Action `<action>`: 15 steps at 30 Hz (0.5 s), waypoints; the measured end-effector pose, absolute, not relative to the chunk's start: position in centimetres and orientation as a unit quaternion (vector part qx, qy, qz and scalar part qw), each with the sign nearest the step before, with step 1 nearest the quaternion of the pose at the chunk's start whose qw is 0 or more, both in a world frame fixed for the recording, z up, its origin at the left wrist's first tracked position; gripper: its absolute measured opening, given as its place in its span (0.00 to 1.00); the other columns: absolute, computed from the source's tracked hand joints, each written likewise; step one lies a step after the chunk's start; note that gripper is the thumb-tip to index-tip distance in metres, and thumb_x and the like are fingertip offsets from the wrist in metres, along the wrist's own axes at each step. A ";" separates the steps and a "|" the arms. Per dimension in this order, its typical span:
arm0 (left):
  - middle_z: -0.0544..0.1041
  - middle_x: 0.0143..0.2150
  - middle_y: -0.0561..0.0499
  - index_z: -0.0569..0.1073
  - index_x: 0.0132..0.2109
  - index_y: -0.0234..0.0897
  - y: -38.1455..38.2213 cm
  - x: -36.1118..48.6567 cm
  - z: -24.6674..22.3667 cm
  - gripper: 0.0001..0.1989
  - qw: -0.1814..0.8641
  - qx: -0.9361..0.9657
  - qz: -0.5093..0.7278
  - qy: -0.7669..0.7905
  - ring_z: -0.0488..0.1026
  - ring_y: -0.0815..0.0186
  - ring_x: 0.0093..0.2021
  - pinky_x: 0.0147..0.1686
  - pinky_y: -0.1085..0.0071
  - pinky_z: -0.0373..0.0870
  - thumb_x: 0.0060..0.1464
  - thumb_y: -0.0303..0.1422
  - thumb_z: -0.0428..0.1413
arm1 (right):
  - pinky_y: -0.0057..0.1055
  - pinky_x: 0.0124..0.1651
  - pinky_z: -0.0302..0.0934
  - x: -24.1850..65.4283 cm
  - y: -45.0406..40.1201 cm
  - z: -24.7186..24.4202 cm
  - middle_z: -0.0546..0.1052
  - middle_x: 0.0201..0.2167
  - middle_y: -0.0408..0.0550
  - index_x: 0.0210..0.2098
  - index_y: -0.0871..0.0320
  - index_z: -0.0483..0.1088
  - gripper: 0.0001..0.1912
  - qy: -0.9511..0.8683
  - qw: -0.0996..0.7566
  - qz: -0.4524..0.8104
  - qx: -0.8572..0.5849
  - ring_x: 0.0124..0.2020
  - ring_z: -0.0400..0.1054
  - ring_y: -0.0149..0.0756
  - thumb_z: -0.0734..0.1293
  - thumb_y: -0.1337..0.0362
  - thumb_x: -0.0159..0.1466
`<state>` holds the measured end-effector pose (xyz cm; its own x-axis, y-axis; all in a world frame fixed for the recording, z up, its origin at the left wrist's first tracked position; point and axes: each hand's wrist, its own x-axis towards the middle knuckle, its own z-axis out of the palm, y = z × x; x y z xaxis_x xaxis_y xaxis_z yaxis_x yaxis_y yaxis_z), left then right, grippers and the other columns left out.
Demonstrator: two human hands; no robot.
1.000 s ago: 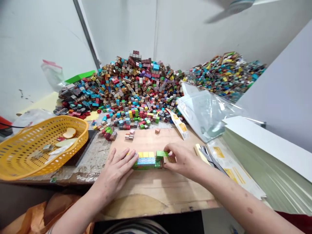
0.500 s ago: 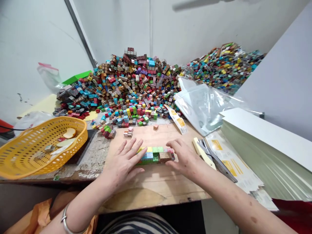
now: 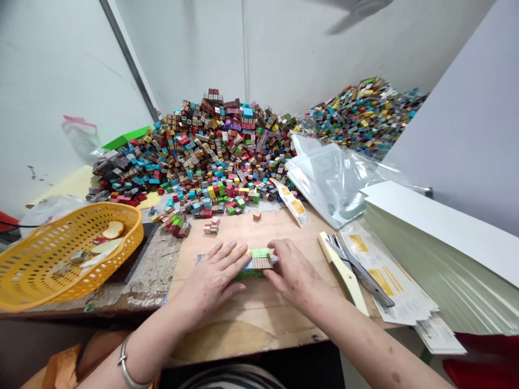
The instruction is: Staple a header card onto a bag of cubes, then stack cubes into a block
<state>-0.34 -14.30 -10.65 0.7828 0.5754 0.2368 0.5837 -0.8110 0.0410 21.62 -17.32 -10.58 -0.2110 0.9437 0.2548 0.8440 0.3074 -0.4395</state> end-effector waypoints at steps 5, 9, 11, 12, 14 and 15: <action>0.57 0.63 0.51 0.53 0.62 0.41 -14.4 -0.4 -10.7 0.29 0.001 -0.942 -0.122 -0.313 0.52 0.58 0.63 0.61 0.57 0.48 0.57 0.42 0.49 | 0.46 0.53 0.56 21.1 -16.9 -10.2 0.65 0.51 0.59 0.58 0.61 0.54 0.31 -0.818 0.209 0.049 -0.533 0.52 0.58 0.48 0.66 0.63 0.57; 0.56 0.64 0.52 0.52 0.62 0.44 -14.6 -0.5 -10.7 0.28 -0.002 -0.941 -0.129 -0.314 0.52 0.57 0.63 0.61 0.57 0.48 0.57 0.43 0.48 | 0.43 0.48 0.60 20.4 -16.3 -10.6 0.71 0.45 0.55 0.48 0.59 0.64 0.17 -0.831 0.171 0.068 -0.525 0.47 0.64 0.44 0.64 0.67 0.59; 0.56 0.64 0.53 0.53 0.62 0.47 -14.7 -0.5 -10.7 0.27 -0.001 -0.939 -0.130 -0.317 0.52 0.56 0.63 0.60 0.56 0.49 0.57 0.44 0.47 | 0.44 0.47 0.61 20.3 -16.2 -10.9 0.72 0.45 0.55 0.47 0.59 0.65 0.17 -0.828 0.169 0.062 -0.531 0.46 0.65 0.45 0.64 0.68 0.57; 0.56 0.64 0.53 0.54 0.61 0.48 -14.8 -0.5 -10.7 0.26 -0.001 -0.938 -0.132 -0.320 0.53 0.56 0.62 0.60 0.56 0.50 0.57 0.44 0.47 | 0.45 0.46 0.61 20.3 -16.2 -11.1 0.72 0.45 0.55 0.47 0.59 0.66 0.17 -0.827 0.170 0.058 -0.532 0.46 0.65 0.45 0.64 0.68 0.57; 0.56 0.64 0.54 0.55 0.60 0.48 -14.9 -0.5 -10.6 0.24 -0.002 -0.936 -0.137 -0.325 0.53 0.56 0.62 0.60 0.57 0.50 0.58 0.44 0.47 | 0.46 0.46 0.61 20.7 -16.2 -11.4 0.73 0.44 0.55 0.48 0.58 0.65 0.18 -0.828 0.174 0.053 -0.530 0.46 0.66 0.46 0.64 0.66 0.57; 0.57 0.63 0.54 0.55 0.60 0.48 -15.0 -0.5 -10.5 0.24 -0.002 -0.935 -0.141 -0.327 0.54 0.56 0.62 0.60 0.58 0.50 0.58 0.43 0.46 | 0.47 0.47 0.61 21.1 -16.1 -11.4 0.72 0.44 0.55 0.48 0.57 0.65 0.19 -0.830 0.179 0.053 -0.526 0.46 0.66 0.47 0.65 0.64 0.57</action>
